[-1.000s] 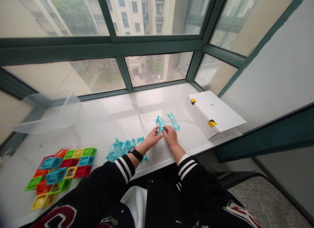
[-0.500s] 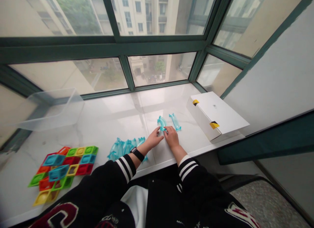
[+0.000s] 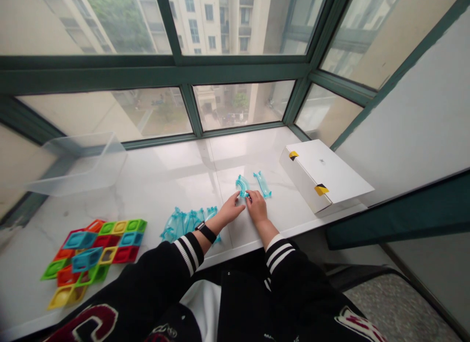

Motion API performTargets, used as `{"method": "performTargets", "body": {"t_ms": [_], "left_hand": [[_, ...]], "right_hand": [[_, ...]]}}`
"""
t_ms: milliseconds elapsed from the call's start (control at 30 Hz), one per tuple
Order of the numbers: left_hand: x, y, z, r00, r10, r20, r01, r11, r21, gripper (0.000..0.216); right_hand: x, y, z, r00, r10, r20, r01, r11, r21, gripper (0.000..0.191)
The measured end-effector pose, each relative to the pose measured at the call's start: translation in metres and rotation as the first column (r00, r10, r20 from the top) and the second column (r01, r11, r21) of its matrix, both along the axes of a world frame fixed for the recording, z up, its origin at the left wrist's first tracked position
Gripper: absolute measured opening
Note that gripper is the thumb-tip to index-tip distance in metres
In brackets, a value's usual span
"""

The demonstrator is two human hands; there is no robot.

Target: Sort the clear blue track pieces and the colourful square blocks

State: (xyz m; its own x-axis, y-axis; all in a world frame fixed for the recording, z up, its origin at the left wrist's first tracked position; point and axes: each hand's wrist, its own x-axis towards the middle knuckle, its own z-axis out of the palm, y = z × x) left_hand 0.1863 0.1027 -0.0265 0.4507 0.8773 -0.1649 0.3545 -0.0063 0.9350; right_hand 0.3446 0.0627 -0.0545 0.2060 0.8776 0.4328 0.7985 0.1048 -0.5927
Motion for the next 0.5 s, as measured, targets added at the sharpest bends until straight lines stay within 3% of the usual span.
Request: {"method": "performTargets", "body": {"t_ms": [500], "left_hand": [[0.0037, -0.0004, -0.0023, 1.0, 0.014, -0.013, -0.014, 1.0, 0.005, 0.08]], "right_hand": [[-0.0004, 0.0024, -0.0021, 1.0, -0.001, 0.027, 0.002, 1.0, -0.021, 0.03]]}}
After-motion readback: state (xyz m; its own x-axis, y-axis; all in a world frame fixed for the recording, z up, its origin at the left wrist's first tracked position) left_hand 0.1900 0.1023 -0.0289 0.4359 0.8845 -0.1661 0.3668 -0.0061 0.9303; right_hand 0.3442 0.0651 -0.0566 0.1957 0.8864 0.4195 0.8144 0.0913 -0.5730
